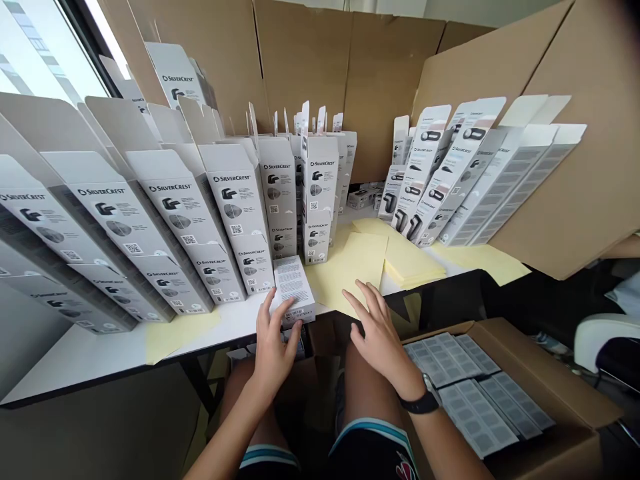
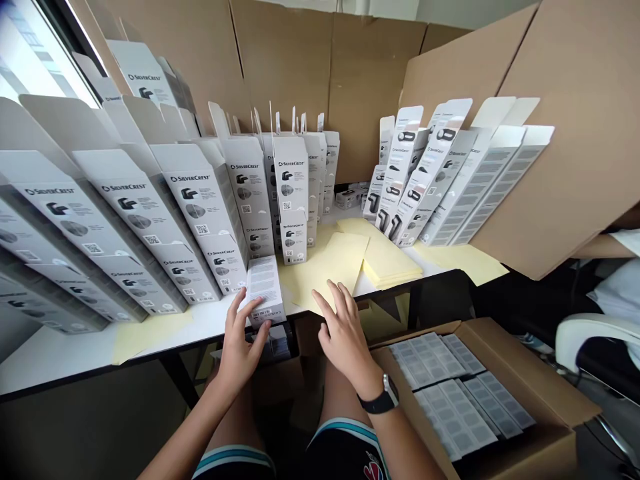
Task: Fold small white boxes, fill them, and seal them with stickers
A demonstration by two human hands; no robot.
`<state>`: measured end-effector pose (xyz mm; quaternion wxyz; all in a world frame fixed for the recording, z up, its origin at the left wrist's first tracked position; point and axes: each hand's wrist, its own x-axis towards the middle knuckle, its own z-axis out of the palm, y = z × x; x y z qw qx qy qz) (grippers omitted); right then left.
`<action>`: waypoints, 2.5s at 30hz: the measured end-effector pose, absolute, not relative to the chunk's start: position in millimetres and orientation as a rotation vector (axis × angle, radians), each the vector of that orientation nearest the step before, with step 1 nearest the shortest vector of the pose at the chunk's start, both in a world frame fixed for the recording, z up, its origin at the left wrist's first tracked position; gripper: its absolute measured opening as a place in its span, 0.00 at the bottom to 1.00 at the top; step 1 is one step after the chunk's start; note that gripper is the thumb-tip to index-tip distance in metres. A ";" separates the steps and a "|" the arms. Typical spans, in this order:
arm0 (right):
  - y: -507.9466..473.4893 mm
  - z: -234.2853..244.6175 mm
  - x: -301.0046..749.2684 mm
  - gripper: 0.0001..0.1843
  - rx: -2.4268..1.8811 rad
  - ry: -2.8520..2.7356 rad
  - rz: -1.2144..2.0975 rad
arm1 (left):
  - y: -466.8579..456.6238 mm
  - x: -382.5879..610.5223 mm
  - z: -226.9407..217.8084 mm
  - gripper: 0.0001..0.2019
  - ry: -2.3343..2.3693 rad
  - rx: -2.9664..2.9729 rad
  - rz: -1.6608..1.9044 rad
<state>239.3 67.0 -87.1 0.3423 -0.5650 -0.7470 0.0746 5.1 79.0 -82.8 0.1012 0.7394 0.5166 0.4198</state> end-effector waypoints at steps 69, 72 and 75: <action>-289.0 -67.9 230.8 0.19 -0.761 -1.364 1.656 | -258.4 2.1 -30.2 0.35 0.997 1.143 0.798; -288.0 -64.2 231.0 0.21 -0.761 -1.420 1.689 | -255.6 -4.2 -31.9 0.37 1.035 1.523 0.820; -288.1 -59.2 228.6 0.23 -0.726 -1.502 1.737 | -254.1 -9.5 -20.6 0.31 1.041 2.124 0.751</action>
